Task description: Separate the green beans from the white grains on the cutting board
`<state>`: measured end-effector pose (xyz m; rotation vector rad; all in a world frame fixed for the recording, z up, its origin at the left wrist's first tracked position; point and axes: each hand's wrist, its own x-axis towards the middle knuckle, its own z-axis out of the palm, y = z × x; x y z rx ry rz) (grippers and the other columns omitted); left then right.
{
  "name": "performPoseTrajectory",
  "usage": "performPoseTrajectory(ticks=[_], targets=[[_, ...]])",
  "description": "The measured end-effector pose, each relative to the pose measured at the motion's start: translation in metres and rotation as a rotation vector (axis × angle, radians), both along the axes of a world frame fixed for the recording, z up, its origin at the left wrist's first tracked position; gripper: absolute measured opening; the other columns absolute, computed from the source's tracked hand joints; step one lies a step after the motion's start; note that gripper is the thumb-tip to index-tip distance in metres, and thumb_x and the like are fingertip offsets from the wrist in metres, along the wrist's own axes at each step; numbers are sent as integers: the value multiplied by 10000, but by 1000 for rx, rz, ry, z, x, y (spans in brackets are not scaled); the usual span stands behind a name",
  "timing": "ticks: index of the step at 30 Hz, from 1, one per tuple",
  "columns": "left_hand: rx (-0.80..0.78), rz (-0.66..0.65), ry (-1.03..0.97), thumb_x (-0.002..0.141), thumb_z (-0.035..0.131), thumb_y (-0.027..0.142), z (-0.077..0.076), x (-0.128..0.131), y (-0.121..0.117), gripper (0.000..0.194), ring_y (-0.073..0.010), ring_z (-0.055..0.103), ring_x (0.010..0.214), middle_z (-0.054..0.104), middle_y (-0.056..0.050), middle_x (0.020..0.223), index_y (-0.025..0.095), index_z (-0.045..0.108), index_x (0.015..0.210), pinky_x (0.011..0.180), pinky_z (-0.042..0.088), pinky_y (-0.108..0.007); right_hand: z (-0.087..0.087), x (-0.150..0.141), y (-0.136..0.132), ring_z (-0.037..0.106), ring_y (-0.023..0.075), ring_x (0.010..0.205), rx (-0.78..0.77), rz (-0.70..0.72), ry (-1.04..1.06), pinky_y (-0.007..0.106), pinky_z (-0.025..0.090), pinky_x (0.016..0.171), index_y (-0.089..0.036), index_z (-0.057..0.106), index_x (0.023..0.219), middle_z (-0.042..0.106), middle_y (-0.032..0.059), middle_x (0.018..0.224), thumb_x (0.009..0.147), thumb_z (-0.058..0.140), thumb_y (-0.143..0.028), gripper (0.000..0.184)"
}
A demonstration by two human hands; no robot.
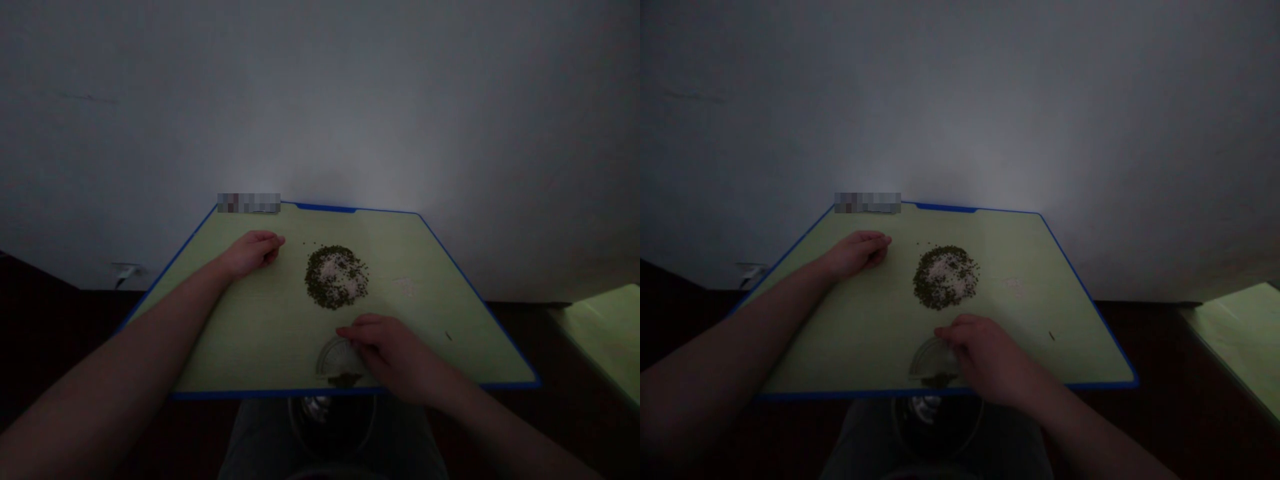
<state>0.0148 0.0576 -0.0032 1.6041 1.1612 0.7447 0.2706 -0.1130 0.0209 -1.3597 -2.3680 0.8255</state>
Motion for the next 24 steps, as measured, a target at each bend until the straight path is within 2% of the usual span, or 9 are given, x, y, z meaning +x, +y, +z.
performPoseTrajectory(ticks=[5, 14, 20, 24], targets=[[22, -14, 20, 762, 481, 432, -1, -1, 1, 356, -68, 340, 393, 407, 36, 453, 174, 434, 520, 404, 266, -227, 0, 6, -12, 574, 144, 829, -34, -95, 45, 264, 440, 751, -203, 610, 1115, 634, 55, 930, 834, 401, -93, 367], [16, -8, 9, 759, 489, 428, -3, -1, 3, 347, -69, 339, 392, 408, 38, 452, 175, 445, 526, 407, 262, -229, -5, 12, -34, 593, 166, 809, -91, -272, 89, 287, 466, 720, -222, 627, 1091, 652, 57, 902, 837, 433, -159, 326], [22, 7, 49, 761, 476, 417, 3, 1, -2, 348, -71, 337, 385, 408, 38, 441, 177, 432, 513, 408, 272, -230, -3, 14, -20, 593, 175, 829, -19, -264, 139, 307, 473, 725, -219, 622, 1091, 654, 66, 928, 848, 424, -187, 315], [46, -2, 35, 761, 475, 433, 1, 0, -1, 363, -76, 347, 396, 411, 34, 440, 178, 434, 507, 418, 284, -232, -1, 2, -3, 590, 164, 844, 47, -157, 123, 304, 464, 766, -203, 619, 1100, 657, 62, 932, 838, 416, -147, 336]])
